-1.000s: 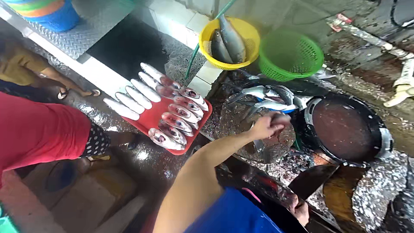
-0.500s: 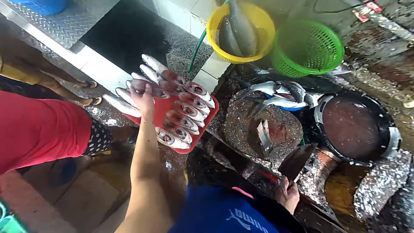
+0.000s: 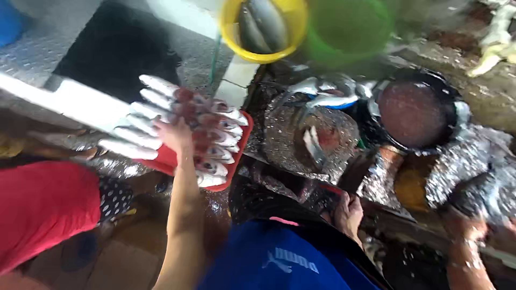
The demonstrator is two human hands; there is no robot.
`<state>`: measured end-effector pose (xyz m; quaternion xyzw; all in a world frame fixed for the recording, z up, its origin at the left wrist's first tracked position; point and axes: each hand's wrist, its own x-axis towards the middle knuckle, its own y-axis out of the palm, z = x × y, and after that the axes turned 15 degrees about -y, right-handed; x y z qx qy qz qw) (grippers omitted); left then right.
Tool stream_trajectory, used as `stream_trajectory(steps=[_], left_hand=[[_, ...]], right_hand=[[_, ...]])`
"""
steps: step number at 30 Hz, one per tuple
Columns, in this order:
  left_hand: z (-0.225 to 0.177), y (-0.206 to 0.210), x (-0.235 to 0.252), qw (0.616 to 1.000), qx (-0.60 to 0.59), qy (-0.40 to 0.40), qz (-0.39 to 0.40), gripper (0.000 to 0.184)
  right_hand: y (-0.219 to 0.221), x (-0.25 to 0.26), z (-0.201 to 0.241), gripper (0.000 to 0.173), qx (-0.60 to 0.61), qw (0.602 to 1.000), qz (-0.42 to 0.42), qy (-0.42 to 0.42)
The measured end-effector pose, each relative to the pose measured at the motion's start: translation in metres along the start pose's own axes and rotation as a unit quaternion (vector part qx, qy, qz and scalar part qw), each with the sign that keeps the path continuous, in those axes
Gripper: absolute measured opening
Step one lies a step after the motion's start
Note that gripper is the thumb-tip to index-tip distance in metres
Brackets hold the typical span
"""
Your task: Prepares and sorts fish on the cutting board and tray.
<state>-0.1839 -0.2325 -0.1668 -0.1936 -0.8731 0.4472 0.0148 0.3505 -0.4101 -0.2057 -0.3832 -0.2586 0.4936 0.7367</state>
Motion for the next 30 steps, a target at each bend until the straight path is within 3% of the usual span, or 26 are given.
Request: stream_trajectory(steps=[2,4,5,7,9,10,12,13,14,16,19,21,24,30], left_hand=[[-0.034,0.004,-0.065,0.983,-0.034,0.178,0.003,0.066],[-0.06,0.029,-0.148,0.917,-0.077,0.359,0.156,0.051],[-0.069,0.048,-0.189,0.863,-0.036,0.431,0.263,0.049],[-0.078,0.102,-0.261,0.693,0.111,0.588,0.402,0.07],[-0.077,0.155,-0.316,0.529,0.201,0.698,0.439,0.088],[-0.078,0.18,-0.331,0.469,0.216,0.742,0.428,0.081],[-0.085,0.217,-0.345,0.397,0.226,0.78,0.428,0.062],[-0.09,0.228,-0.349,0.39,0.225,0.781,0.433,0.058],[-0.096,0.233,-0.349,0.404,0.212,0.769,0.449,0.057],[-0.109,0.224,-0.339,0.487,0.153,0.686,0.519,0.054],[-0.115,0.181,-0.295,0.66,-0.041,0.437,0.61,0.045],[-0.109,0.146,-0.25,0.717,-0.223,0.262,0.606,0.041],[-0.096,0.088,-0.163,0.72,-0.435,0.108,0.531,0.037],[-0.078,0.001,0.042,0.848,-0.448,0.105,0.261,0.037]], right_hand=[[-0.006,-0.001,-0.004,0.047,0.002,1.0,-0.009,0.014],[-0.008,-0.001,-0.012,0.047,0.009,0.999,-0.022,0.022],[-0.007,0.001,-0.017,0.046,0.014,0.999,-0.031,0.019],[-0.007,0.001,-0.024,0.046,0.024,0.999,-0.042,0.013],[-0.012,-0.004,-0.024,0.046,0.027,0.998,-0.051,0.01],[-0.014,-0.005,-0.021,0.047,0.029,0.998,-0.051,0.008],[-0.016,-0.014,-0.015,0.046,0.038,0.998,-0.057,0.002],[-0.017,-0.02,-0.013,0.045,0.041,0.997,-0.062,0.003],[-0.015,-0.026,-0.015,0.045,0.043,0.997,-0.069,0.007],[-0.014,-0.038,-0.017,0.045,0.05,0.995,-0.077,0.023],[-0.015,-0.053,-0.013,0.045,0.047,0.995,-0.075,0.035],[-0.014,-0.058,-0.01,0.044,0.031,0.997,-0.064,0.04],[-0.011,-0.056,0.002,0.043,0.026,0.996,-0.052,0.064],[0.009,-0.021,0.002,0.046,0.007,0.999,-0.017,0.032]])
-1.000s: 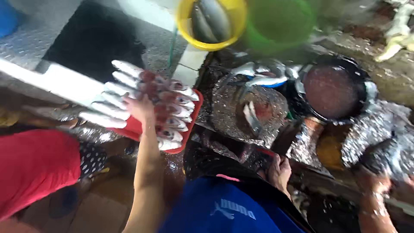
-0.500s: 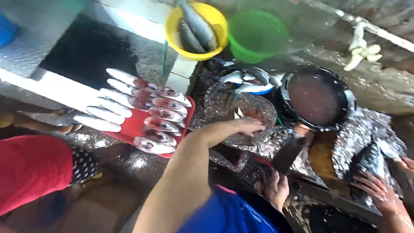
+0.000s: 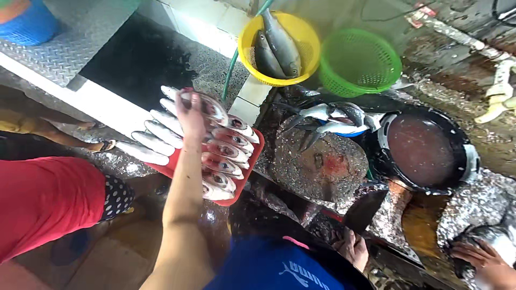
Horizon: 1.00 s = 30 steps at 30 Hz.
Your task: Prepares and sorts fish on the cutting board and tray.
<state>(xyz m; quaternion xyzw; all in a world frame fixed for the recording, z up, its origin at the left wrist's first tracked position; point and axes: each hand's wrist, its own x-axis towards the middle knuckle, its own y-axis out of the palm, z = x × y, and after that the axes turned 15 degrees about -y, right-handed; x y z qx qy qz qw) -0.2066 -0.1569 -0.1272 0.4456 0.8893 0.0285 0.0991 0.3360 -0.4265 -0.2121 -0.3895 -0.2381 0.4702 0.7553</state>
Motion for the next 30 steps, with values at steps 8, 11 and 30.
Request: stream_trajectory(steps=[8,11,30], left_hand=[[0.031,-0.03,0.083,0.98,0.16,-0.105,-0.057,0.046],[0.047,-0.029,0.092,0.906,0.408,-0.084,-0.077,0.063],[-0.001,-0.068,0.118,0.92,0.244,-0.255,0.168,0.038]], right_hand=[[0.015,0.037,0.049,0.048,-0.013,0.999,0.026,-0.036],[0.021,0.034,0.053,0.048,-0.019,0.999,0.027,-0.041],[0.031,0.012,0.041,0.048,0.009,0.999,0.027,0.018]])
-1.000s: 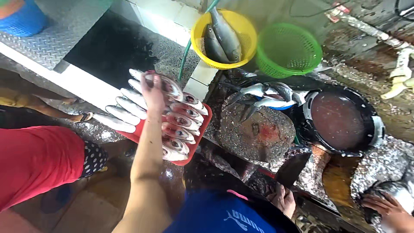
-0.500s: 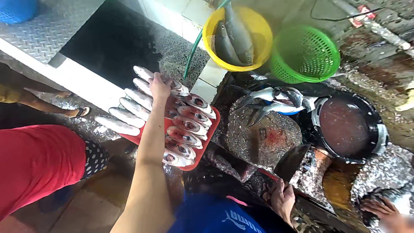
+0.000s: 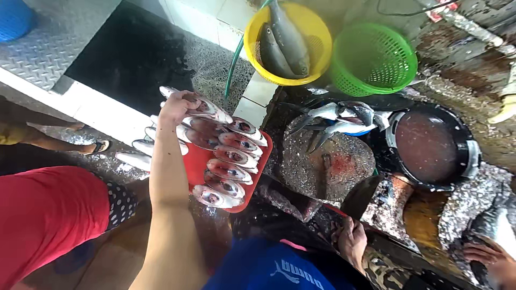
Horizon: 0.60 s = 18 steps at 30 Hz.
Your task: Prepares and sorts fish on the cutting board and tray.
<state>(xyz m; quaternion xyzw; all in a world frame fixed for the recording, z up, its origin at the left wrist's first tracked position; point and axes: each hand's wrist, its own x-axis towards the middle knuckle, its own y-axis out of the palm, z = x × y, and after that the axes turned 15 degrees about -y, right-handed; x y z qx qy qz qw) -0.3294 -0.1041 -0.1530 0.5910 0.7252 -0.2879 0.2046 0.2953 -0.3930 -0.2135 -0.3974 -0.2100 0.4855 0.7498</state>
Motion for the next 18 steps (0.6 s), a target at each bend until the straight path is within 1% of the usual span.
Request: stream_trajectory(steps=[1,3,5,7,9,12,14,16,18], left_hand=[[0.004,0.003,0.004,0.997,0.072,-0.012,-0.027,0.041],[0.009,0.009,0.013,0.978,0.187,-0.012,-0.091,0.044],[0.008,0.012,0.017,0.957,0.257,0.009,-0.136,0.046],[0.009,0.014,0.017,0.944,0.285,0.027,-0.166,0.043],[0.007,0.013,0.015,0.943,0.278,0.033,-0.181,0.042],[0.008,0.006,0.008,0.958,0.21,0.042,-0.189,0.04],[0.008,0.001,-0.001,0.974,0.155,0.03,-0.16,0.04],[0.007,-0.001,-0.014,0.989,0.101,0.007,-0.112,0.034],[0.009,-0.007,-0.023,0.996,0.045,0.006,-0.076,0.027]], right_hand=[[0.001,0.001,0.001,0.048,-0.004,1.0,0.004,0.0],[0.003,0.003,0.003,0.048,-0.009,1.0,0.004,-0.005],[0.004,0.001,0.004,0.047,-0.01,1.0,0.001,-0.009],[0.004,-0.001,0.006,0.045,-0.009,1.0,0.0,-0.005],[0.005,-0.003,0.006,0.045,-0.014,1.0,0.004,-0.005],[0.005,-0.007,0.002,0.046,-0.019,1.0,0.004,-0.002],[0.005,-0.009,-0.003,0.046,-0.011,1.0,-0.001,0.004],[0.005,-0.011,-0.006,0.046,-0.005,1.0,-0.001,0.009],[0.006,-0.01,-0.008,0.047,-0.003,1.0,0.0,0.01]])
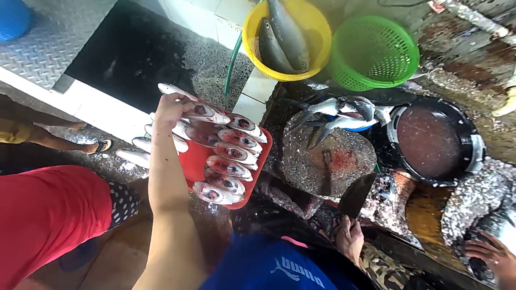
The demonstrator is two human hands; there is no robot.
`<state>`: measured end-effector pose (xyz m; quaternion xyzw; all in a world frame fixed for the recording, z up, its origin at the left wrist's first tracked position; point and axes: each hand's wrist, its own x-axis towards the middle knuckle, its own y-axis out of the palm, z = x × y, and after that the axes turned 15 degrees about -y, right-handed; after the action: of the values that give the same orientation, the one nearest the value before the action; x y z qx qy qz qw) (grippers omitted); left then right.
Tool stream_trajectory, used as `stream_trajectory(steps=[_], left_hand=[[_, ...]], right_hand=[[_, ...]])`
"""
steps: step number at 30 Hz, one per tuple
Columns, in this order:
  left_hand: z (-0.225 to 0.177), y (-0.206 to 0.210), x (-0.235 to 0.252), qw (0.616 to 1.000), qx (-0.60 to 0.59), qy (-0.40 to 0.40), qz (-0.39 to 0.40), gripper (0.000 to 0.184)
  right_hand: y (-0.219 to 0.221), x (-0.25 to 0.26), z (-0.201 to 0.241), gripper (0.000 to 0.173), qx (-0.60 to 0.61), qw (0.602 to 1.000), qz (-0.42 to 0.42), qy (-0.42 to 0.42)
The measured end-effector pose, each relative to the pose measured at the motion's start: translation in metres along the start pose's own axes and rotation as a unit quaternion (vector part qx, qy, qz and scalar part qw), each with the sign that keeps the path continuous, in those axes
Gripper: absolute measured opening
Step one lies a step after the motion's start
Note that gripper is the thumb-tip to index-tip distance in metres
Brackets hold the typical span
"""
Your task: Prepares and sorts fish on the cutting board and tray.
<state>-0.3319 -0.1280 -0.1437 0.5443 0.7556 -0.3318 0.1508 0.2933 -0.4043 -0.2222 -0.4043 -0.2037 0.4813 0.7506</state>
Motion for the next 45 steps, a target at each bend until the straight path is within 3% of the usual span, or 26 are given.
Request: stream_trajectory(steps=[8,16,21,25,29,33,36,40,45], left_hand=[[0.025,-0.025,-0.029,0.973,-0.195,0.078,0.095,0.022],[0.028,0.009,-0.032,0.971,-0.236,-0.016,0.033,0.022],[-0.014,0.024,-0.034,0.941,-0.333,-0.059,-0.016,0.021],[-0.044,0.035,-0.047,0.957,-0.277,-0.018,-0.087,0.016],[-0.05,0.032,-0.057,0.965,-0.257,0.011,-0.052,0.015],[-0.031,0.008,-0.073,0.984,-0.144,0.094,0.049,0.024],[0.011,-0.005,-0.084,0.988,-0.036,0.144,0.037,0.027],[0.074,-0.006,-0.095,0.989,-0.037,0.143,-0.002,0.029],[0.103,-0.004,-0.104,0.986,-0.098,0.131,-0.021,0.031]], right_hand=[[-0.003,-0.001,0.007,0.046,-0.008,1.0,0.014,-0.013],[-0.007,0.003,0.016,0.046,0.004,0.997,0.045,-0.06],[0.0,0.033,0.105,0.042,0.187,0.955,0.227,-0.041],[0.027,0.059,0.186,0.045,0.198,0.894,0.394,-0.079],[0.064,0.072,0.244,0.049,0.224,0.839,0.491,-0.066],[0.097,0.08,0.276,0.048,0.238,0.831,0.491,-0.11],[0.108,0.082,0.29,0.047,0.19,0.837,0.488,-0.155],[0.113,0.082,0.312,0.05,0.082,0.831,0.508,-0.213],[0.132,0.079,0.339,0.048,0.016,0.804,0.479,-0.352]])
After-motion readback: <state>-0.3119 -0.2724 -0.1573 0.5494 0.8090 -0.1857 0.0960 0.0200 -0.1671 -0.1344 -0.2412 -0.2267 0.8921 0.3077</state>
